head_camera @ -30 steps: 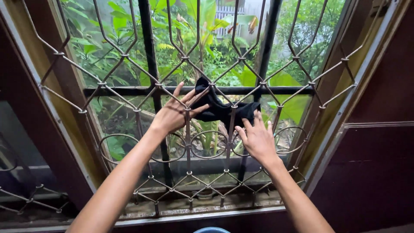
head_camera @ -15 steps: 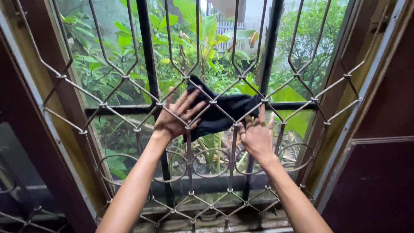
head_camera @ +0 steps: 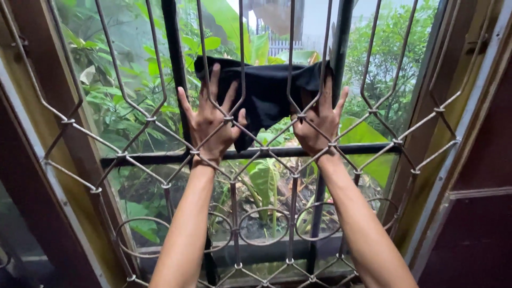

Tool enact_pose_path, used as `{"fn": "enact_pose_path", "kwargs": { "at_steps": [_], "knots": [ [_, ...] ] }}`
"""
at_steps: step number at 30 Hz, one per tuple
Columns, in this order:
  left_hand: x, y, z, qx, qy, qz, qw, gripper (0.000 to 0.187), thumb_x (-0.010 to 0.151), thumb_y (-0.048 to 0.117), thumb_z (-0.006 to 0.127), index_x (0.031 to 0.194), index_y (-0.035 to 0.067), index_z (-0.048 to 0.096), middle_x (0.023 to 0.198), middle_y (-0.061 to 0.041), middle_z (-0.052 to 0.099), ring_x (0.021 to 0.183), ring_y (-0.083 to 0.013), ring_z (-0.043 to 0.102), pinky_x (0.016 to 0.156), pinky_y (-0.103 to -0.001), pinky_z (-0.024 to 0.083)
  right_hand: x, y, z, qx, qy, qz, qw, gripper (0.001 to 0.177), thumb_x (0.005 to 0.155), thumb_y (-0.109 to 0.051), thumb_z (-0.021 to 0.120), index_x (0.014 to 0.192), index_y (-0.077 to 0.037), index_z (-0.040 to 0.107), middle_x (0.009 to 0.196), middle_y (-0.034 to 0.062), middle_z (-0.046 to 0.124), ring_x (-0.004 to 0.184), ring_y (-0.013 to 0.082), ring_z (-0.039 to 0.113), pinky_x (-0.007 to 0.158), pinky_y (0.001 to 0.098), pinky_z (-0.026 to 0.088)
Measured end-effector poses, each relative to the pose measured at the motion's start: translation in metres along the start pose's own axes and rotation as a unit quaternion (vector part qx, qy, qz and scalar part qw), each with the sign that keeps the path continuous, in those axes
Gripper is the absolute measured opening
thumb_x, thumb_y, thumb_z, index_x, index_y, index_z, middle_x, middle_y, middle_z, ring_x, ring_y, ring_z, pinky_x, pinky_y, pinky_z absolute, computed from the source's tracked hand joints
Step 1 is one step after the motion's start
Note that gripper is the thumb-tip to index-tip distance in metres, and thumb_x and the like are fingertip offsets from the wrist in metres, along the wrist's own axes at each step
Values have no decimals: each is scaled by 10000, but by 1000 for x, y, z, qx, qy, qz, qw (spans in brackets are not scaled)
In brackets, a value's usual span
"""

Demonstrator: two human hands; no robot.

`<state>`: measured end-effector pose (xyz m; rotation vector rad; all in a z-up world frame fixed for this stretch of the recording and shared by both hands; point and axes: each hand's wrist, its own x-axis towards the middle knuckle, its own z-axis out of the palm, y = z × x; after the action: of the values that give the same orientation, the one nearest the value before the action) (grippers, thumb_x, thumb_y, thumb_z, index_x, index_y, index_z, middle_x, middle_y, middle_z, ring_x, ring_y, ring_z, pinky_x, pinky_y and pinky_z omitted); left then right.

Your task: The person washes a black garment by hand in a bucket of water, then wrings it out and hangs it on a metal window grille to dry. The person repeatedly dips, scrubs, and wrings the garment before placing it on the grille.

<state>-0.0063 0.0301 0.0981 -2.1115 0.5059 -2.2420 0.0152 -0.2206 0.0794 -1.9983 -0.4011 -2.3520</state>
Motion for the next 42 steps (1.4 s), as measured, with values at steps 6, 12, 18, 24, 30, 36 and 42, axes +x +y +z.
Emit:
{"fn": "enact_pose_path", "kwargs": {
  "at_steps": [6, 12, 18, 24, 30, 36, 42],
  "knots": [
    [-9, 4, -4, -25, -42, -10, 999, 728, 902, 605, 644, 1506, 207, 567, 1668, -139, 288, 1435, -351, 443, 1138, -760, 163, -6, -8, -9, -17, -42, 5, 999, 427, 776, -257, 654, 1128, -37, 757, 1523, 193, 530, 1534, 337, 305, 1149, 754, 233],
    [-51, 2, -8, -26, -82, -4, 996, 802, 885, 642, 670, 1528, 183, 528, 1667, -170, 279, 1424, -362, 459, 1152, -761, 170, -26, -19, -30, -34, -135, -3, 990, 430, 971, -399, 618, 1212, -64, 738, 1551, 247, 492, 1542, 379, 292, 1156, 773, 167],
    [-88, 1, -50, -45, -174, 3, 984, 747, 901, 510, 681, 1530, 152, 496, 1656, -177, 321, 1421, -375, 460, 1164, -737, 203, -68, -22, -70, -29, -284, -58, 957, 502, 938, -373, 616, 1382, -140, 621, 1618, 192, 387, 1542, 371, 286, 1144, 732, 246],
    [-121, 4, -78, 33, -291, 41, 955, 768, 858, 461, 688, 1531, 151, 485, 1650, -170, 355, 1495, -320, 362, 1228, -657, 147, -106, -25, -107, -31, -395, -115, 911, 488, 929, -468, 547, 1234, -117, 698, 1662, 153, 358, 1572, 318, 249, 1188, 681, 240],
    [-171, 23, -96, 22, -278, 47, 959, 600, 906, 465, 608, 1400, 123, 615, 1559, -210, 462, 1483, -341, 373, 1203, -615, 246, -135, -20, -115, -39, -437, -142, 887, 462, 976, -442, 457, 1356, -229, 614, 1665, 88, 342, 1568, 246, 260, 1184, 662, 268],
    [-155, 24, -84, 17, -292, -2, 956, 669, 848, 493, 646, 1409, 130, 605, 1609, -224, 364, 1535, -360, 265, 1185, -639, 261, -114, -18, -112, -63, -420, -170, 889, 457, 970, -459, 439, 1308, -218, 630, 1669, 69, 338, 1580, 212, 225, 1197, 681, 208],
    [-149, 26, -65, 4, -257, -45, 965, 752, 819, 485, 670, 1457, 111, 536, 1661, -239, 266, 1563, -365, 203, 1206, -655, 195, -116, -10, -88, -78, -399, -168, 898, 451, 924, -415, 456, 1240, -182, 679, 1683, 77, 334, 1566, 210, 252, 1211, 656, 168]
  ]
}}
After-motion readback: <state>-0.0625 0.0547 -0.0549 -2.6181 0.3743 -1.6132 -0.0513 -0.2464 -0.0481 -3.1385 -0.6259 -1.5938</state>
